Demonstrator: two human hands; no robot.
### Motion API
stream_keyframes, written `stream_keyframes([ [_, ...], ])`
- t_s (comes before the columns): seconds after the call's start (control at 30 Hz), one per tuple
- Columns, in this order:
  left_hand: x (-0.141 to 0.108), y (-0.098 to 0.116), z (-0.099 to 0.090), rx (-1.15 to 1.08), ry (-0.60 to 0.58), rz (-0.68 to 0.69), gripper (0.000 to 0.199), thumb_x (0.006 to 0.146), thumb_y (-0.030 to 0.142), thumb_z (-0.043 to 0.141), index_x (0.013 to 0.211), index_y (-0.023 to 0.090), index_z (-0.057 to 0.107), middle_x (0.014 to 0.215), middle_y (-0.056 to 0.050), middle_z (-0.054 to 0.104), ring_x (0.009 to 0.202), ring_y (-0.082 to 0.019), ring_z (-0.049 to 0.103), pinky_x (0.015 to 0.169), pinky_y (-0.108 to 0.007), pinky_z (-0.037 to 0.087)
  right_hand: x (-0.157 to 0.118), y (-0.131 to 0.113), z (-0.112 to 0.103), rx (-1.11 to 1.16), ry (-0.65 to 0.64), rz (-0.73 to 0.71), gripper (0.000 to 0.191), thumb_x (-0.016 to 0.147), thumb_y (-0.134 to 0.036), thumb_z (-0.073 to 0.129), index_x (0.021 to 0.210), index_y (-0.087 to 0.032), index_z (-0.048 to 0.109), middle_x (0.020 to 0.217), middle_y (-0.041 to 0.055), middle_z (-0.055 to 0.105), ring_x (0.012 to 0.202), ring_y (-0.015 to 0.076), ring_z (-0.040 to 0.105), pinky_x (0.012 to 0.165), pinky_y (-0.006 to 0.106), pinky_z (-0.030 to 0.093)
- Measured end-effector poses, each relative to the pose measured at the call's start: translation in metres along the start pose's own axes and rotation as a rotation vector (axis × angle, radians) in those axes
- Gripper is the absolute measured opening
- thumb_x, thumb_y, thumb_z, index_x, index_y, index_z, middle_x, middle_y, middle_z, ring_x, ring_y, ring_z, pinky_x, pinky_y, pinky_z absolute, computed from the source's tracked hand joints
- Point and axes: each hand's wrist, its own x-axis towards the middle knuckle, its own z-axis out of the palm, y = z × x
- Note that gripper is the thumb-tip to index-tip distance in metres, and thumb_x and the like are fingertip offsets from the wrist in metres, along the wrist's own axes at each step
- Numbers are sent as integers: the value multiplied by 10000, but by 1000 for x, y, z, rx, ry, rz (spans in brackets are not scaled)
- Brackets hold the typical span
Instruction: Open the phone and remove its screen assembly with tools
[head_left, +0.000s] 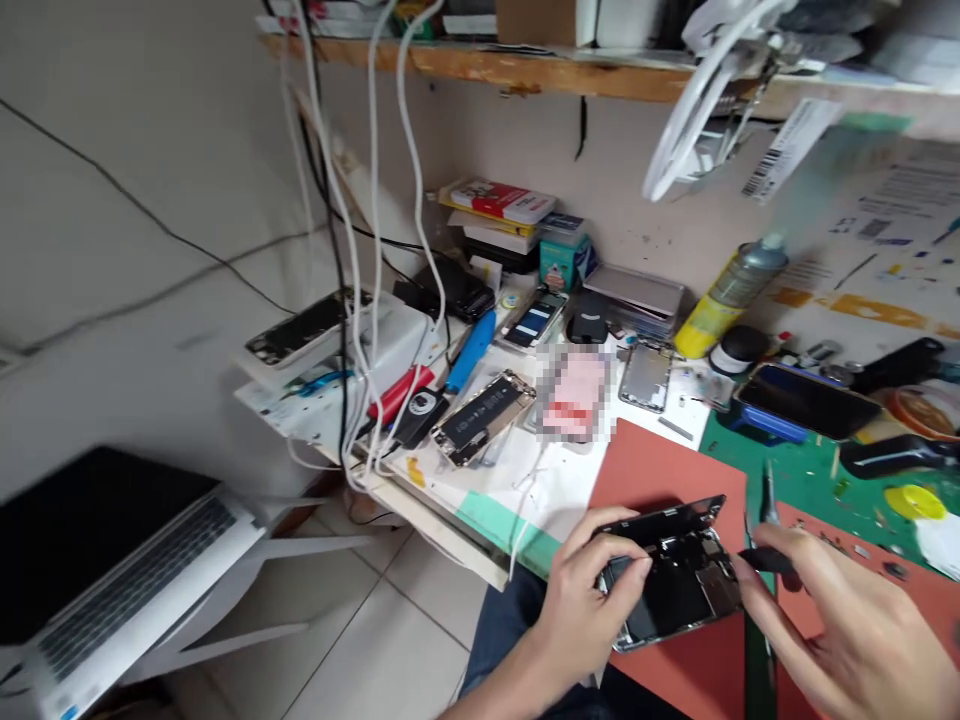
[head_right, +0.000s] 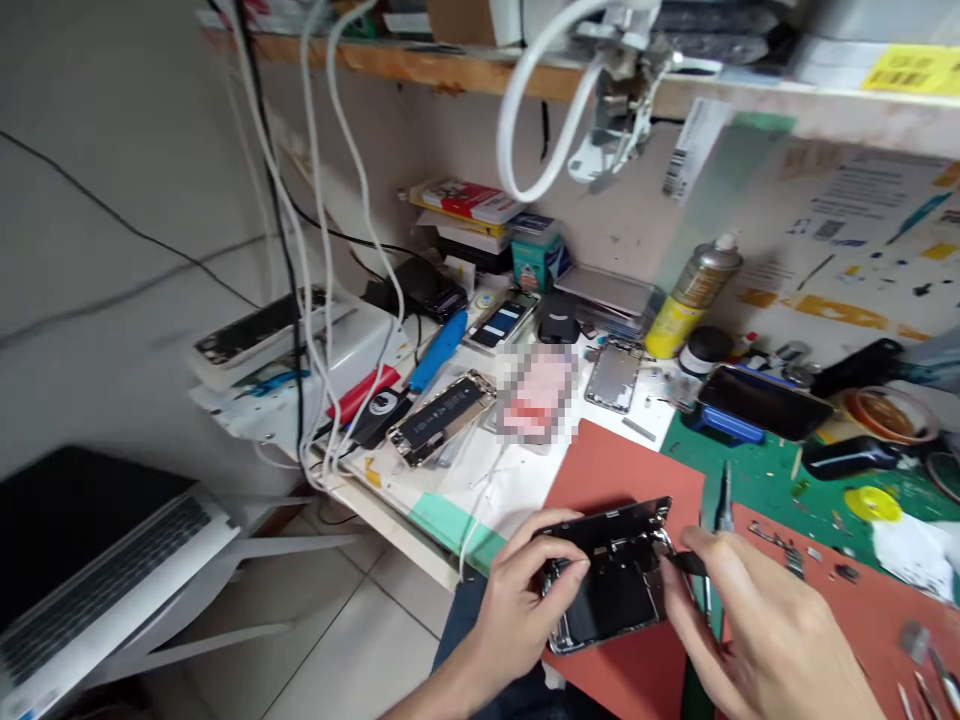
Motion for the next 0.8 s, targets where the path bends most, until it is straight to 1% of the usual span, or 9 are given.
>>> stream_keyframes([
  [0.1, 0, -3, 0, 38, -8, 6, 112, 971, 149, 688, 1011, 239, 742, 1243, -86, 741, 1128, -202, 743, 962, -314, 576, 6, -1, -5, -11, -94, -60, 200, 1137, -317, 454, 1129, -182, 602, 877, 68, 753, 651, 178, 744, 580, 285, 556],
  [0.17, 0, -4, 0, 50, -15, 9, 116, 981, 156, 678, 1024, 244, 741, 1247, -82, 738, 1125, -197, 743, 953, -305, 575, 8, -3, -6, -9, -103, -48, 176, 1130, -302, 464, 1145, -178, 588, 901, 79, 751, 708, 193, 761, 611, 291, 567],
  [0.27, 1, -5, 0, 67, -15, 16, 121, 988, 160, 670, 1031, 248, 740, 1252, -77, 734, 1124, -193, 741, 948, -301, 575, 7, -5, -6, -24, -76, -24, 133, 1120, -272, 492, 1154, -183, 586, 891, 69, 746, 675, 189, 746, 567, 290, 539],
  [0.37, 1, -6, 0, 78, -15, 23, 126, 989, 156, 668, 1035, 249, 740, 1253, -76, 733, 1128, -194, 739, 951, -304, 576, 7, -5, -4, -11, -100, -18, 136, 1109, -257, 501, 1181, -177, 584, 917, 85, 746, 688, 197, 736, 582, 301, 544],
  [0.47, 2, -6, 0, 70, -16, 35, 136, 989, 145, 666, 1039, 250, 736, 1245, -69, 732, 1122, -185, 738, 948, -294, 577, 9, -6, -5, -31, -87, -14, 99, 1093, -231, 531, 1156, -174, 582, 882, 75, 737, 620, 179, 695, 553, 295, 519],
  [0.5, 2, -6, 0, 71, -15, 40, 139, 989, 141, 667, 1038, 251, 735, 1244, -65, 731, 1123, -181, 736, 954, -291, 575, 10, -7, -5, -32, -90, -12, 91, 1088, -214, 526, 1148, -173, 579, 889, 80, 738, 625, 179, 696, 550, 294, 513],
  [0.6, 3, -6, 0, 91, -11, 49, 156, 988, 126, 671, 1046, 257, 734, 1257, -53, 723, 1145, -167, 722, 988, -282, 563, 12, -9, -7, -30, -112, 25, 118, 1071, -223, 540, 1168, -162, 567, 898, 90, 734, 686, 203, 719, 565, 303, 517],
  [0.7, 4, -9, 0, 100, -8, 67, 182, 987, 110, 672, 1066, 261, 733, 1277, -42, 708, 1160, -151, 706, 1007, -266, 550, 12, -10, -6, -33, -103, 71, 126, 1057, -192, 545, 1178, -158, 555, 813, 41, 700, 609, 177, 670, 543, 298, 499],
  [0.8, 3, -12, 0, 101, -22, 63, 207, 989, 93, 663, 1082, 264, 734, 1299, -38, 694, 1172, -146, 692, 1014, -264, 543, 10, -11, -5, -5, -117, 102, 173, 1043, -204, 552, 1208, -153, 545, 872, 58, 715, 660, 187, 691, 580, 312, 533],
])
